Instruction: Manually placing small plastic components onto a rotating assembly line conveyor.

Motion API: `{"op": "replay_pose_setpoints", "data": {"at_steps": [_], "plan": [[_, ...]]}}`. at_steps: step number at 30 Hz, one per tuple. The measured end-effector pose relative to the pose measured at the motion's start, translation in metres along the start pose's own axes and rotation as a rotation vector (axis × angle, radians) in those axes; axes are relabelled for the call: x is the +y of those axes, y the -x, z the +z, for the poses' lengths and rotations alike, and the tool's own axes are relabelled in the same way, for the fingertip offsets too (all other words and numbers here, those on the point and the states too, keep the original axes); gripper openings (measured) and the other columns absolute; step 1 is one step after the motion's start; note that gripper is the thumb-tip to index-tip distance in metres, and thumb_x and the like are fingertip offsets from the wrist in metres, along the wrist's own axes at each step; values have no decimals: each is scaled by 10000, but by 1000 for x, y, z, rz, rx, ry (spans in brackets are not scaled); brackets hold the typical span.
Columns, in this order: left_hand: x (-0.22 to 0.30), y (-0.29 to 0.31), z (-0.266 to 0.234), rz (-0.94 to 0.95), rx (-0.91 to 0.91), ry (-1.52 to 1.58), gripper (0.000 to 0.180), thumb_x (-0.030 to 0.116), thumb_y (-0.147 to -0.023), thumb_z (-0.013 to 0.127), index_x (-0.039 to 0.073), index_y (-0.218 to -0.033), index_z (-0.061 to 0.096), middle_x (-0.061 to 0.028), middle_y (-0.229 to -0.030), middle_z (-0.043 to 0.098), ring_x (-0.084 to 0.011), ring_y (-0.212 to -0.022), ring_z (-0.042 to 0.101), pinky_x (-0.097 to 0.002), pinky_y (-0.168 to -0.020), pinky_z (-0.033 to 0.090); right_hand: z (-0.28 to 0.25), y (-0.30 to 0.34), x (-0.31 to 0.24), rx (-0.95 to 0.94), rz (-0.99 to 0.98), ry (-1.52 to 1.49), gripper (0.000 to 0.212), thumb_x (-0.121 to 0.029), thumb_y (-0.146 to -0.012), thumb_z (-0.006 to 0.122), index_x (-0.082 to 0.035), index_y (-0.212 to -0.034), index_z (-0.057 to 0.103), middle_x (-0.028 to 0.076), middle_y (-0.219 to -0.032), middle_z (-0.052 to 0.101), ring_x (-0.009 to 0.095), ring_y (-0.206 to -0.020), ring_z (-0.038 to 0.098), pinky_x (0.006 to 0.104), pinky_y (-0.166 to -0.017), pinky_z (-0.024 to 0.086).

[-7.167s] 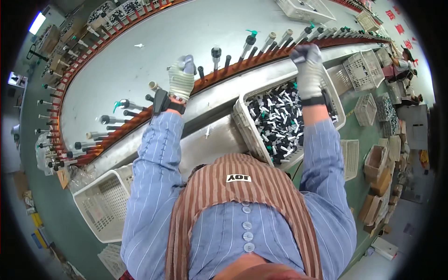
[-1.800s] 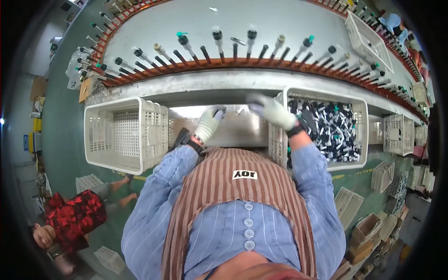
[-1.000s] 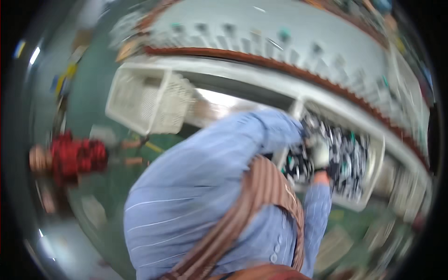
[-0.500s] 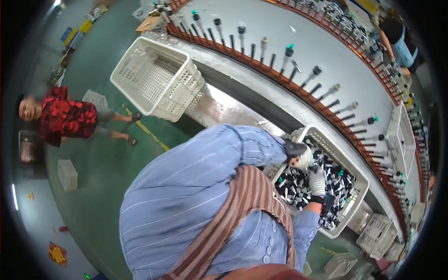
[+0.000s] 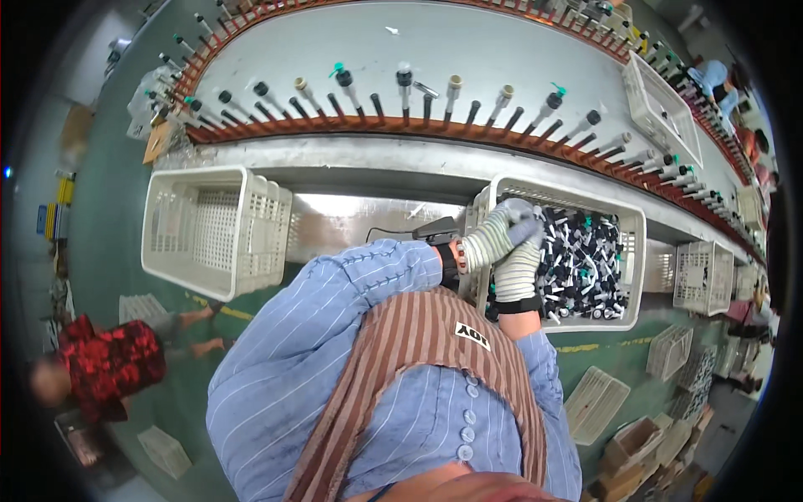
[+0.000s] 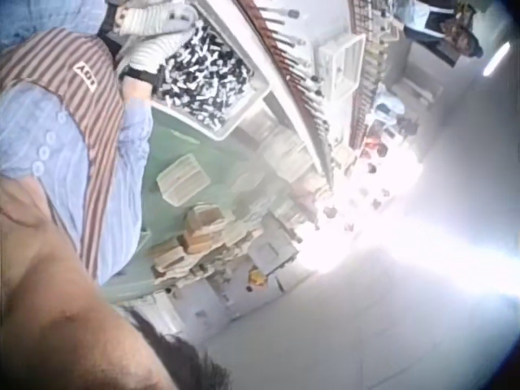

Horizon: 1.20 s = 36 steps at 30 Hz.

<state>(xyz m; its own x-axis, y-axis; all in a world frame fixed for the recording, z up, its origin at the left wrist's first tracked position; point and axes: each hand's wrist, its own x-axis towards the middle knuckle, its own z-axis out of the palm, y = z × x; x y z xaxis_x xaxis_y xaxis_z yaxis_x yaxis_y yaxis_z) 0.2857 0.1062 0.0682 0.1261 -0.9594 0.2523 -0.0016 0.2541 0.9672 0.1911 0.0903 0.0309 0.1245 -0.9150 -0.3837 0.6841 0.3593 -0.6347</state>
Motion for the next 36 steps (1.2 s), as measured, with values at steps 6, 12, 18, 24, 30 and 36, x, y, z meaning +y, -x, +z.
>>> {"op": "replay_pose_setpoints", "data": {"at_steps": [6,12,18,24,30,36], "plan": [[18,-66,-123,266,349,-285,215,157,-980,472,57,-903,646,-86,-814,652,-246,-730,638,-374,-690,508,50,31,-16,-19,-178,219,204,-54,-912,562,-122,-1103,545,38,-1007,600,151,-833,573,342,-800,508],[36,-131,-263,183,639,-49,385,410,-927,673,57,-774,671,-6,-682,640,-91,-607,548,-258,-570,427,46,23,-7,47,-307,429,216,-176,-947,578,-102,-755,515,1,-675,487,121,-591,477,260,-600,417],[-14,-110,-302,44,541,-162,435,379,-962,601,59,-667,597,8,-568,537,-100,-550,523,-290,-537,404,45,7,2,72,-258,339,138,-218,-950,627,-127,-861,574,-20,-730,513,101,-597,444,258,-567,408],[-8,-108,-343,-51,582,-482,429,390,-943,605,55,-675,605,-16,-535,546,-121,-501,520,-324,-500,396,79,2,-21,12,-204,407,203,-305,-980,570,-120,-898,547,-19,-742,478,95,-615,442,251,-567,417],[7,-89,-367,-138,632,-441,348,340,-921,651,39,-749,616,-38,-569,582,-122,-528,569,-321,-490,422,102,-50,-42,-72,-287,184,269,-314,-957,627,-57,-992,555,47,-854,563,172,-761,551,333,-704,504],[7,-73,-396,71,724,-198,269,262,-901,677,75,-736,578,-30,-599,588,-141,-536,587,-292,-480,449,142,-112,-77,-215,-573,622,276,-295,-952,635,-27,-998,591,21,-732,513,126,-640,485,290,-657,508]]}}
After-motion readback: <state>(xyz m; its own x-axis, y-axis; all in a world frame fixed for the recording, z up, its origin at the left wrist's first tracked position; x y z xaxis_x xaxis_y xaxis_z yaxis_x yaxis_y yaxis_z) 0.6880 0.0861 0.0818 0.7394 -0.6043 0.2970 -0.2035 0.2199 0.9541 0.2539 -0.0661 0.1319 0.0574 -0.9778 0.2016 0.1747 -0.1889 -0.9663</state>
